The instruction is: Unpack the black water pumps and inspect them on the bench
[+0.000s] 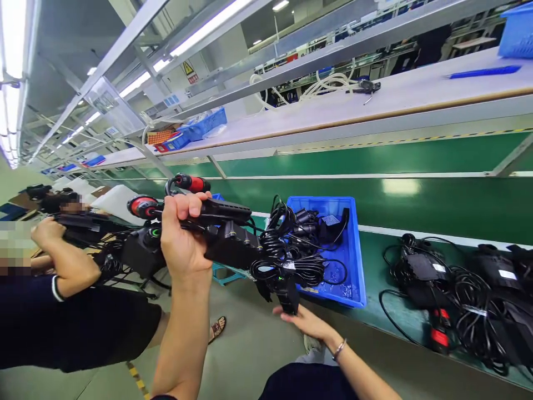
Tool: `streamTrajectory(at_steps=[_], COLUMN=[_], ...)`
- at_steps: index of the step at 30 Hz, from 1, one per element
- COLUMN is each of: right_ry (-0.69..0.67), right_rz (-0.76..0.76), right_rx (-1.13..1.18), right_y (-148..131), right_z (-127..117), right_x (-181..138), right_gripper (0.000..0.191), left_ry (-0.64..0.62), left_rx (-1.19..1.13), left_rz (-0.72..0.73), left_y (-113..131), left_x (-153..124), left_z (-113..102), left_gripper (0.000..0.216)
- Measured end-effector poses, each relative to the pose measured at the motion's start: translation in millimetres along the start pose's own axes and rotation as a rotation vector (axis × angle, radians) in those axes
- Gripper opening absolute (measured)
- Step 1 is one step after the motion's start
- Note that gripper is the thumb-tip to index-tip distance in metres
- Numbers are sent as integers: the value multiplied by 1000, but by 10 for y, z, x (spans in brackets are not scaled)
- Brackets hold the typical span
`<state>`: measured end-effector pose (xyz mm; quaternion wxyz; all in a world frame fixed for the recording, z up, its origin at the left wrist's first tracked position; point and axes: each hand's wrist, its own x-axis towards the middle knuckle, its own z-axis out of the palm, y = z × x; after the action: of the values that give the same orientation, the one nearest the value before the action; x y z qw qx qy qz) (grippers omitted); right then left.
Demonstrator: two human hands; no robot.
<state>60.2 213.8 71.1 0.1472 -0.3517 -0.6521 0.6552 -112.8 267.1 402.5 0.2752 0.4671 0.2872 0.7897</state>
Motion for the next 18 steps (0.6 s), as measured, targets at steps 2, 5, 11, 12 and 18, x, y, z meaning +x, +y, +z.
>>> streamTrajectory(at_steps=[2,5,11,12,18], right_ry=[7,147,187,179,109], right_rz=[-39,-68,-176,-238,-646], right_rx=[-11,-133,-542,-576,-702], right_y=[-146,-444,-1857,-2146,-3469], right_z=[-11,-277,-1236,-1349,-1507], right_x=[-109,-576,-1350,-1360,-1146], right_gripper=[77,60,47,48,43], left_ry=[21,47,-30,-47,-105], left_rx=[5,42,221,230,310], left_rz=[-18,-35,-20,-38,-94], left_y=[37,75,45,32,8], left_x=[22,53,-45,-76,-202], left_z=[-25,-94,-170,-184,-223], left_gripper=[42,41,44,44,40])
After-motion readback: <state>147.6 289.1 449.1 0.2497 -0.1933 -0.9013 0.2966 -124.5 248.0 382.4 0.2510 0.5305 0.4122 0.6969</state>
